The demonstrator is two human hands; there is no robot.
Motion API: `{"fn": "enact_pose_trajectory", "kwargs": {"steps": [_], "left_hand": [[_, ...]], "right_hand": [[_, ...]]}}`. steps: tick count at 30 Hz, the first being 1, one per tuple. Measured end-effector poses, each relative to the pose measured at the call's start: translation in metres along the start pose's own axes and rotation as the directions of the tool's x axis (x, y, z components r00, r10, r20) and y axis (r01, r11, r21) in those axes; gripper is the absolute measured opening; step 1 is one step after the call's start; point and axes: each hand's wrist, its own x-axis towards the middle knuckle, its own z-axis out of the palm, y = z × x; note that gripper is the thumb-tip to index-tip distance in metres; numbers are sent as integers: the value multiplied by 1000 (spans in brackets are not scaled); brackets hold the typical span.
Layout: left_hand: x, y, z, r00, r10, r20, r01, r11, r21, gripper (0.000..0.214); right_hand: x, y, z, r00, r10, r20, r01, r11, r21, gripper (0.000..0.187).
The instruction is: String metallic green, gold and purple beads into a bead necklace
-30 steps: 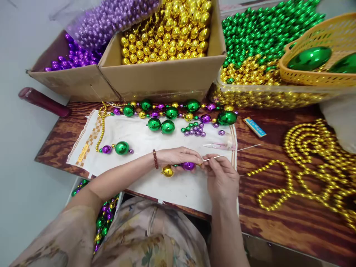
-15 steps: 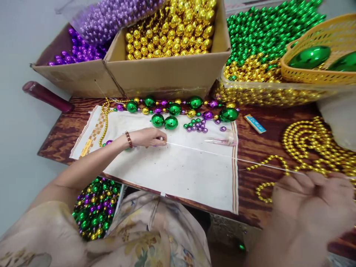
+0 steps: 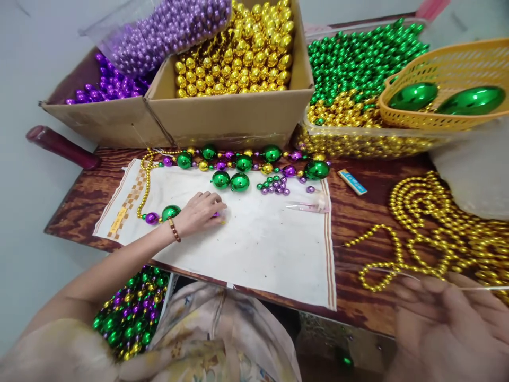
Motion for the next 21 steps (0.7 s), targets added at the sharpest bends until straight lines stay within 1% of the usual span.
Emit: {"fn": "enact_pose_trajectory", "kwargs": {"steps": [2, 4, 5, 7, 9, 11, 12, 13, 14, 15, 16, 18, 19, 21], "left_hand": [[10, -3, -2, 988, -78, -135, 82, 996, 29, 24], [25, -5, -1, 961, -142, -236, 164, 984, 73, 30], [33, -7, 0, 955, -161, -250, 191, 976, 100, 35], [47, -10, 4, 954, -197, -225, 230, 964, 133, 44], [55, -15, 7, 948, -246, -202, 272, 956, 113, 46], [54, -18, 7, 928, -283, -241, 295, 955, 14, 45], [51, -18, 6, 915, -288, -281, 279, 958, -74, 45], [47, -16, 3, 900, -291, -325, 240, 953, -187, 45], [43, -13, 1, 885, -298, -358, 184, 929, -320, 46], [38, -7, -1, 872, -315, -376, 120, 881, -458, 47], [33, 0, -3, 865, -336, -374, 61, 808, -586, 47], [26, 18, -5, 865, -369, -341, -31, 638, -770, 47], [25, 27, -5, 868, -374, -327, -65, 567, -821, 46], [23, 43, -1, 871, -371, -324, -117, 483, -868, 44]], "right_hand": [[-14, 4, 6, 993, -17, 119, 20, 1000, -22, 15], [-26, 10, 12, 978, 34, 208, -31, 999, -18, 22], [-31, 13, 15, 969, 67, 239, -66, 998, -13, 24], [-40, 19, 20, 950, 110, 294, -112, 994, -9, 25], [-47, 25, 23, 933, 128, 337, -131, 991, -14, 24], [-53, 32, 23, 914, 132, 383, -134, 991, -22, 24], [-56, 36, 23, 901, 136, 413, -134, 990, -34, 23], [-60, 40, 22, 884, 140, 447, -132, 990, -48, 23], [-64, 44, 22, 862, 144, 486, -127, 990, -68, 23], [-68, 48, 22, 835, 155, 528, -122, 988, -96, 23], [-73, 51, 23, 806, 168, 568, -116, 985, -127, 24], [-84, 57, 26, 748, 200, 632, -112, 978, -177, 24], [-89, 58, 28, 724, 219, 654, -118, 973, -196, 22], [-99, 59, 33, 690, 259, 676, -142, 964, -224, 18]]}}
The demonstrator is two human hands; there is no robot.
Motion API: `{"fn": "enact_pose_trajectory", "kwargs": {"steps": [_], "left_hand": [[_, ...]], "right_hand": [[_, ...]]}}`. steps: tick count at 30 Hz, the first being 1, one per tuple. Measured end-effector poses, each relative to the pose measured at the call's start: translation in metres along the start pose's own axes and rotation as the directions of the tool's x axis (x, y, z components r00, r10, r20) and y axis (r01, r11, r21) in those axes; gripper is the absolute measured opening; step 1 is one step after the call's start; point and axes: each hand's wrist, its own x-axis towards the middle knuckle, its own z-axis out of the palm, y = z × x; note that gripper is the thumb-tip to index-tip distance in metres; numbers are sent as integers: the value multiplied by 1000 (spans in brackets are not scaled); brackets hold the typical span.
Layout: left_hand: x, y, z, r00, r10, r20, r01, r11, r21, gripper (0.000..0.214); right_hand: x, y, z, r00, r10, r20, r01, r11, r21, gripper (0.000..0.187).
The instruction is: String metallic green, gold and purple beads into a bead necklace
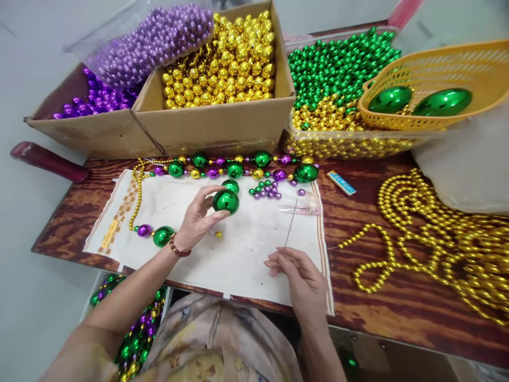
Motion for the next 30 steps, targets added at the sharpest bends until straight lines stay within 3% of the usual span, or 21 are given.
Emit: {"fn": "enact_pose_trajectory", "kwargs": {"steps": [4, 10, 17, 20, 25, 30], "left_hand": [[-6, 0, 20, 998, 69, 11, -68, 996, -66, 40], [-8, 1, 32, 972, 229, 50, -218, 962, -163, 44], [-18, 3, 46, 966, 136, 219, -56, 940, -337, 39], [-21, 5, 51, 951, 145, 273, -69, 961, -269, 36], [-25, 3, 54, 960, 151, 238, -158, 987, 11, 38], [-34, -14, 64, 981, 139, 133, -141, 990, 3, 54]], "right_hand": [[-6, -2, 12, 999, 31, 21, -31, 999, 21, 15], [-12, 3, 9, 1000, -16, -4, 16, 999, 48, 13], [4, -7, 29, 984, -157, -88, 168, 977, 131, 7], [10, -15, 38, 974, -211, -84, 220, 967, 126, 9], [8, -11, 41, 970, -229, -87, 235, 970, 65, 11], [6, -4, 40, 954, -286, -89, 288, 958, 6, 10]]}}
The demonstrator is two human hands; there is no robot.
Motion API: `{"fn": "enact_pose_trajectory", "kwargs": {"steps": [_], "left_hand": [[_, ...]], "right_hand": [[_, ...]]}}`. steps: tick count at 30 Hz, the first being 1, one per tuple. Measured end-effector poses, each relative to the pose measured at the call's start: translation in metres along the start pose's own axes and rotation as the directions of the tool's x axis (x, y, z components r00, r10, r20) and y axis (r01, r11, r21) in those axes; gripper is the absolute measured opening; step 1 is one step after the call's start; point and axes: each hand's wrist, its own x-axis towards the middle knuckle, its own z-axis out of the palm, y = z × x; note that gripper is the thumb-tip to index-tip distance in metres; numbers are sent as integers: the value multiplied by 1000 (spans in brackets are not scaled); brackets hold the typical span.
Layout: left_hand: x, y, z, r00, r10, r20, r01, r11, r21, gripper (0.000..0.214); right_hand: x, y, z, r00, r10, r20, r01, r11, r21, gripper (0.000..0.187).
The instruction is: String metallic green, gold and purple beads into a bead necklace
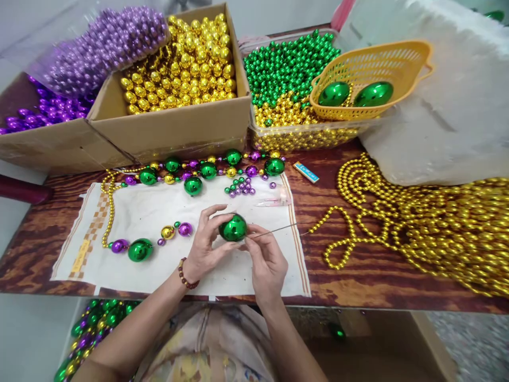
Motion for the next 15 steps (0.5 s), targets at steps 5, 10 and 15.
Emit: {"fn": "enact_pose_trajectory", "kwargs": {"steps": [5, 10, 15], "left_hand": [[-4, -13, 1, 997, 72, -38, -72, 997, -13, 49], [-3, -17, -6, 987, 157, -17, -157, 988, 13, 50], [6, -11, -9, 987, 144, -75, -149, 987, -65, 49]], "right_hand": [[0, 2, -8, 998, 28, -51, -32, 997, -67, 7], [-6, 10, -21, 996, 82, -46, -85, 994, -70, 14], [-20, 17, -30, 994, 93, 56, -85, 987, -139, 13]]}}
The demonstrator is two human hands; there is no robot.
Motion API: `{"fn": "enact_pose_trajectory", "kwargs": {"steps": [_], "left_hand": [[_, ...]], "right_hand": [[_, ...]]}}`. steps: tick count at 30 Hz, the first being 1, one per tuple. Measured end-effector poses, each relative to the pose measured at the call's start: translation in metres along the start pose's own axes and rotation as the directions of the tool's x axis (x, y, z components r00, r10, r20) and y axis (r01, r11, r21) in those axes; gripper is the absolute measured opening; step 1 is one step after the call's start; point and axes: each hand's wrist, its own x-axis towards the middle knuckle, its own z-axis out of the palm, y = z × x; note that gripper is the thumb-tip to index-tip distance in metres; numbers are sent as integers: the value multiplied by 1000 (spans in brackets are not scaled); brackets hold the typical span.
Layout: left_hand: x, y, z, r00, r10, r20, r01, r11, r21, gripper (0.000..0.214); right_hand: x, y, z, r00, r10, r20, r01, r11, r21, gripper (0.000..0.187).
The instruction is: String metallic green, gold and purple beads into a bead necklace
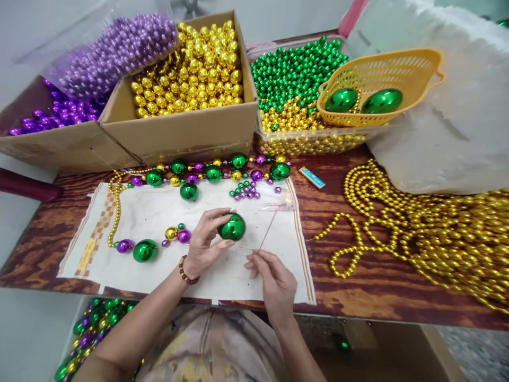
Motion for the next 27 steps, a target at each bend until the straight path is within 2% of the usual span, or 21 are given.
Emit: {"fn": "enact_pose_trajectory", "kwargs": {"steps": [4, 7, 10, 12, 27], "left_hand": [[19, 6, -4, 990, -66, -127, 61, 997, -43, 41], [35, 7, -8, 965, -187, -182, 152, 970, -187, 38], [48, 10, -11, 940, -304, -154, 225, 893, -389, 37], [54, 12, -12, 935, -337, -114, 254, 857, -449, 36], [53, 17, -7, 917, -390, -85, 290, 797, -530, 40]], "right_hand": [[-13, 9, -3, 989, -67, 135, 77, 995, -66, 16], [-20, 13, -3, 979, -80, 187, 102, 988, -113, 18], [-22, 13, 0, 978, -77, 196, 104, 985, -134, 17], [-22, 11, 2, 977, -80, 199, 109, 984, -141, 17], [-17, 8, 12, 982, -49, 182, 70, 991, -113, 16]]}}
